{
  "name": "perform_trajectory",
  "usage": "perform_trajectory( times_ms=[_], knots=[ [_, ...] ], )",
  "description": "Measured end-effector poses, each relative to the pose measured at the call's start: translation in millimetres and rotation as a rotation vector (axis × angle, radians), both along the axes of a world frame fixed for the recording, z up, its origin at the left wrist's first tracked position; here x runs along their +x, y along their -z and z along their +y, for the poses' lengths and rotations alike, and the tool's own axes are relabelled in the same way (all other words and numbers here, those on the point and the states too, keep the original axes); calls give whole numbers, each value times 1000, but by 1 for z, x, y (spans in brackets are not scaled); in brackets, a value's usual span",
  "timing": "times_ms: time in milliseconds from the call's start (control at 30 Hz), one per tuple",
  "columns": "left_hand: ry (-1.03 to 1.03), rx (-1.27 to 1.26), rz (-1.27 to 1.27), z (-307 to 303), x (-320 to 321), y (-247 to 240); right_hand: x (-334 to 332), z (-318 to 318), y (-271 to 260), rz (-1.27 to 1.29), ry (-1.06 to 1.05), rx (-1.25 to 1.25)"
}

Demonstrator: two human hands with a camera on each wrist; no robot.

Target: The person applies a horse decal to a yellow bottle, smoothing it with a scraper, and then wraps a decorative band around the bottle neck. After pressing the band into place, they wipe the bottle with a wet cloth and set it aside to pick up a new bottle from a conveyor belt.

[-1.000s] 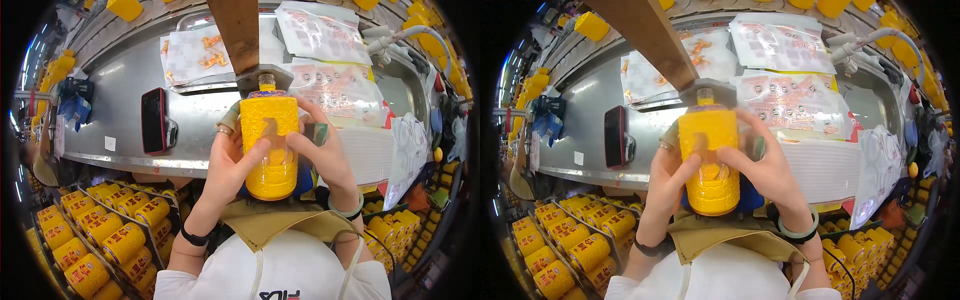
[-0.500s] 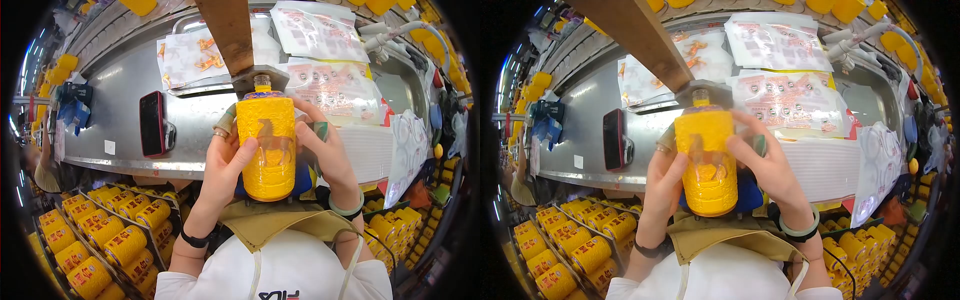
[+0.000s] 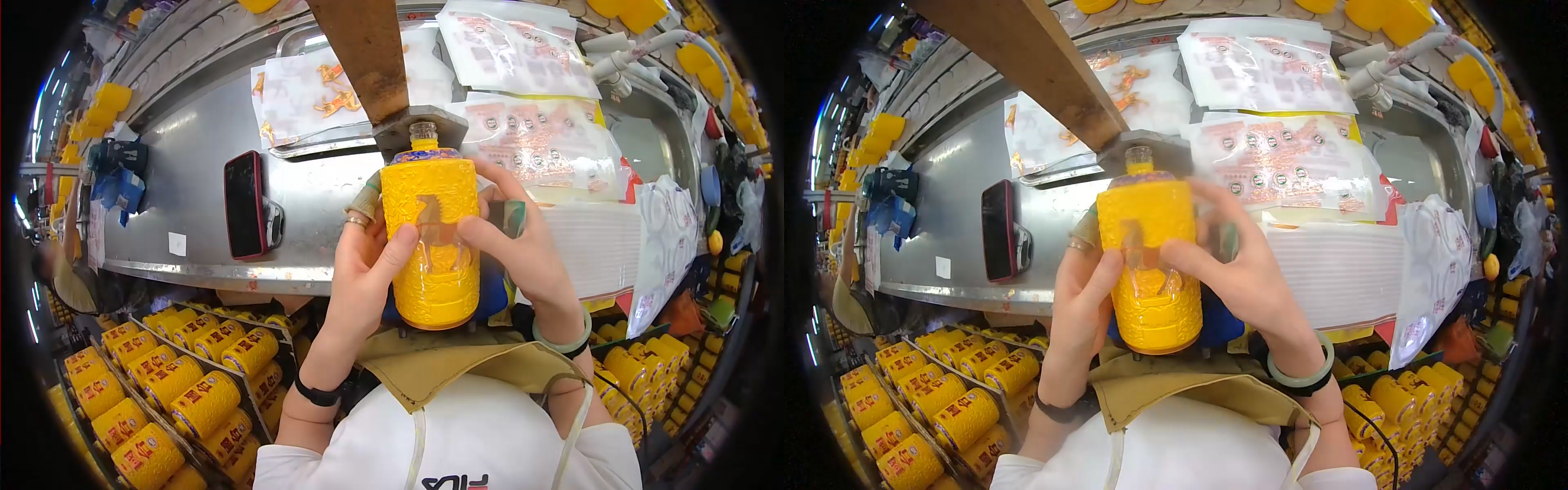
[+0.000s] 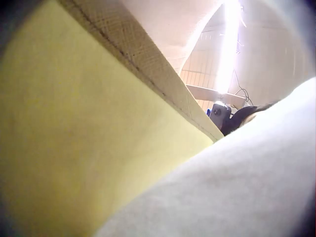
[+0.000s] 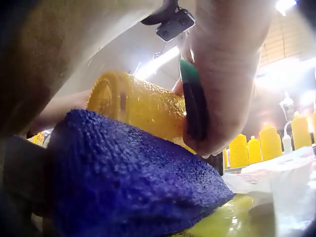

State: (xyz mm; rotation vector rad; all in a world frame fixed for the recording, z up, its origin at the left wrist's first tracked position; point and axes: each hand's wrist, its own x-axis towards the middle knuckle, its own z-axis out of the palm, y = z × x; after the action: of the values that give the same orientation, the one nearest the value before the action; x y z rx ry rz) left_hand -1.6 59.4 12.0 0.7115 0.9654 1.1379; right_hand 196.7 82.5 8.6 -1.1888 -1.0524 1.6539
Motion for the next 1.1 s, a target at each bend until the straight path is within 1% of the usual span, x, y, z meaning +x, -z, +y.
perform_trajectory(
  times_ms=[100, 167, 267, 400, 700, 800, 867, 933, 1100],
  knots=[
    [5, 2, -11, 0, 1, 0, -1, 0, -1, 64, 10, -25],
    [1, 4, -16, 1, 1, 0, 1, 1, 1, 0, -1, 2],
    [-7, 9, -9, 1, 2, -1, 1, 1, -2, -25, -21, 6],
    [-4, 14, -19, 0, 2, 0, -1, 0, -2, 15, -6, 14],
    [1, 1, -31, 0, 2, -1, 0, 0, 1, -46, -16, 31],
    [-12, -1, -40, 1, 3, -2, 0, 0, -3, -42, -12, 12],
    [-27, -1, -50, 1, 5, -3, -1, 0, -4, 36, -4, -11],
    [2, 80, 69, 1, 7, -3, -1, 0, -3, 13, -5, 0],
    [17, 49, 71, 1, 5, -3, -1, 0, -1, -41, -6, 21]
  ],
)
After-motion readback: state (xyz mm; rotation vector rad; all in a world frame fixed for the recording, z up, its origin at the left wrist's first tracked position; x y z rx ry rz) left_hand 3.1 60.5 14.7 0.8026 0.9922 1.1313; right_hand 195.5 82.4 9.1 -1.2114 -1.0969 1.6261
